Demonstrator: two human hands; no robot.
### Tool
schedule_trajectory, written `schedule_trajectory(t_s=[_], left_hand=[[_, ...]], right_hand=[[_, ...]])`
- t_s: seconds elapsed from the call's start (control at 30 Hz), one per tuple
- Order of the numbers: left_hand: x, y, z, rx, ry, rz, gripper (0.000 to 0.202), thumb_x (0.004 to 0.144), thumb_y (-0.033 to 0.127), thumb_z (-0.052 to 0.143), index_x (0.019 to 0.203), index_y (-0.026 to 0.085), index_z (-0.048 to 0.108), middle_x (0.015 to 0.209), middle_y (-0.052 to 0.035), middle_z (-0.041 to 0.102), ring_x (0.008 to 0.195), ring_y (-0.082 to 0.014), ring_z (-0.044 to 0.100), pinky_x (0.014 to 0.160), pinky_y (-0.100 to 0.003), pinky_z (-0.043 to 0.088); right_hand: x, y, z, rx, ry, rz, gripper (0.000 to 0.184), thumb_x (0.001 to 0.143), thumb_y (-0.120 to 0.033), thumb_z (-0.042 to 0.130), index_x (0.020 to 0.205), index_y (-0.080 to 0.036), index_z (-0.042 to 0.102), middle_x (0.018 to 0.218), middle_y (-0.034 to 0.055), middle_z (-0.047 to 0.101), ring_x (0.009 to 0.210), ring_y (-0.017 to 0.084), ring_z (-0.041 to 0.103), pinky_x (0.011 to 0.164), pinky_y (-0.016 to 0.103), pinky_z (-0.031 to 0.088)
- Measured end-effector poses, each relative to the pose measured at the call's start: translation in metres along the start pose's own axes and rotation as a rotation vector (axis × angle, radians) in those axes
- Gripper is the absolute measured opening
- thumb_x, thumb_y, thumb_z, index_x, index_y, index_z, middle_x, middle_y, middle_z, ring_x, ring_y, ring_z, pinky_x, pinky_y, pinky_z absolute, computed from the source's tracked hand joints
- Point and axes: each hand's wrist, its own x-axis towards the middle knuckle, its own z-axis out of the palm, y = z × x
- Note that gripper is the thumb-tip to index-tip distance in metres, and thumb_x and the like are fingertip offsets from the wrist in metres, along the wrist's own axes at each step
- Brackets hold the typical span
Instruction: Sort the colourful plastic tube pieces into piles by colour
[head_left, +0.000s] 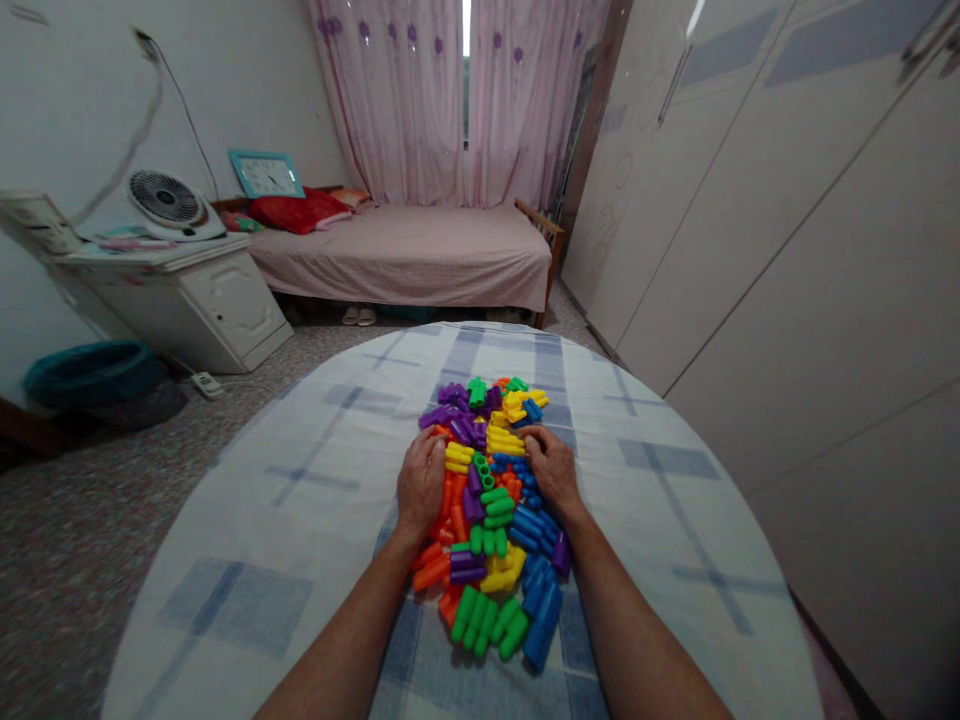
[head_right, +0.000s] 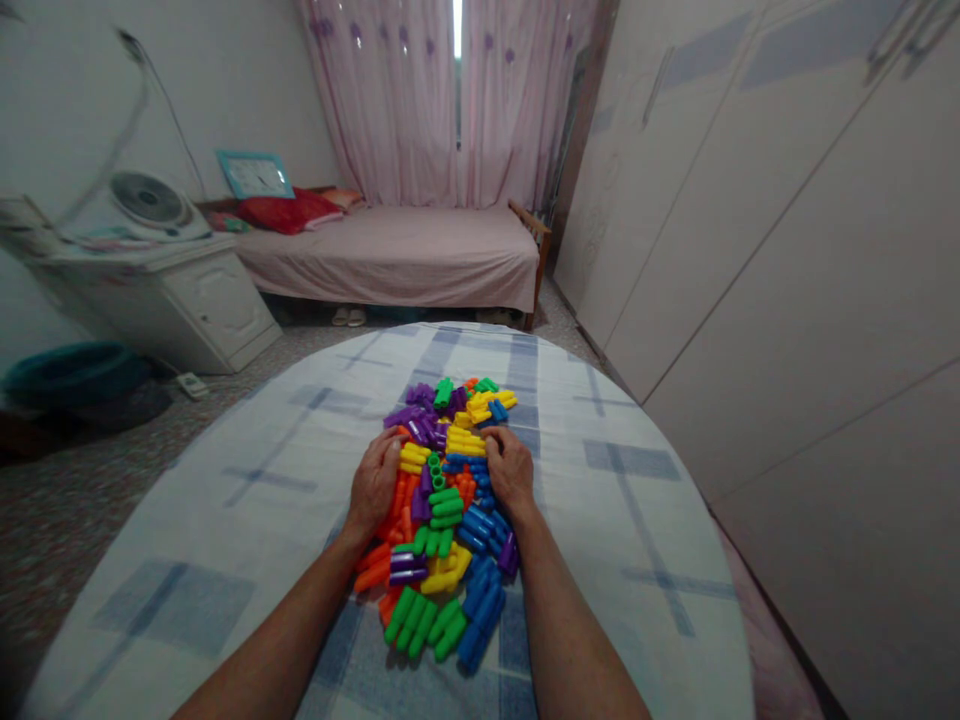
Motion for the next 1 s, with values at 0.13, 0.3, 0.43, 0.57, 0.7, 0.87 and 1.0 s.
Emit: schedule_trajectory(t_s=[0.13,0.3,0.43,0.57,0.7,0.87,1.0], left_hand=[[0.0,0.001,-0.001,-0.001,-0.008,0.01,0.037,0.09,0.037,0.037,0.101,0.018,0.066,0.122,-0.0099,0.061,0.117,-0.0204,0.054,0.107,-0.038,0.037],[0.0,0.001,-0.001,0.001,-0.01,0.002,0.038,0.09,0.037,0.037,0.104,0.016,0.065,0.121,-0.0111,0.061,0.117,-0.0208,0.053,0.107,-0.039,0.037],[0.0,0.0,-0.001,-0.003,-0.007,0.004,0.037,0.09,0.037,0.037,0.103,0.017,0.066,0.121,-0.0103,0.061,0.117,-0.0205,0.053,0.107,-0.039,0.037],[0.0,0.0,-0.001,0.007,-0.021,0.017,0.037,0.091,0.037,0.037,0.1,0.017,0.067,0.122,-0.01,0.06,0.118,-0.0205,0.053,0.108,-0.039,0.036],[0.0,0.0,0.0,0.022,-0.016,0.017,0.037,0.091,0.036,0.037,0.103,0.017,0.066,0.123,-0.0104,0.06,0.118,-0.0211,0.052,0.107,-0.04,0.037],[0.001,0.0,0.002,0.017,-0.006,0.023,0.037,0.091,0.035,0.037,0.105,0.015,0.066,0.123,-0.0114,0.06,0.118,-0.0212,0.053,0.106,-0.04,0.038],[0.001,0.0,0.001,0.017,-0.012,0.024,0.036,0.091,0.033,0.037,0.102,0.015,0.066,0.124,-0.0121,0.06,0.118,-0.0223,0.053,0.107,-0.041,0.037]], right_hand=[[0.0,-0.003,-0.001,-0.003,0.004,0.004,0.031,0.082,-0.033,0.039,0.09,-0.021,0.067,0.092,0.0036,0.07,0.082,0.019,0.062,0.078,0.03,0.044],[0.0,-0.004,-0.001,-0.003,0.004,0.018,0.031,0.082,-0.034,0.04,0.091,-0.021,0.067,0.092,0.0034,0.07,0.082,0.019,0.062,0.077,0.03,0.045],[-0.001,-0.001,-0.001,0.001,0.001,0.012,0.031,0.083,-0.034,0.04,0.092,-0.021,0.067,0.094,0.004,0.07,0.084,0.019,0.062,0.079,0.031,0.045],[-0.001,-0.006,0.0,0.031,-0.006,0.034,0.031,0.081,-0.036,0.043,0.093,-0.02,0.067,0.095,0.0054,0.07,0.086,0.02,0.062,0.081,0.033,0.045],[-0.004,-0.019,0.003,0.126,-0.065,0.044,0.031,0.081,-0.04,0.046,0.094,-0.02,0.066,0.095,0.0042,0.069,0.089,0.02,0.062,0.085,0.034,0.046],[-0.008,-0.037,0.008,0.306,-0.174,0.066,0.033,0.081,-0.042,0.052,0.101,-0.019,0.064,0.105,0.0056,0.067,0.099,0.021,0.061,0.088,0.035,0.047],[-0.018,-0.062,0.006,0.338,-0.256,-0.011,0.032,0.083,-0.039,0.053,0.109,-0.021,0.063,0.113,0.004,0.064,0.103,0.019,0.059,0.088,0.033,0.047]])
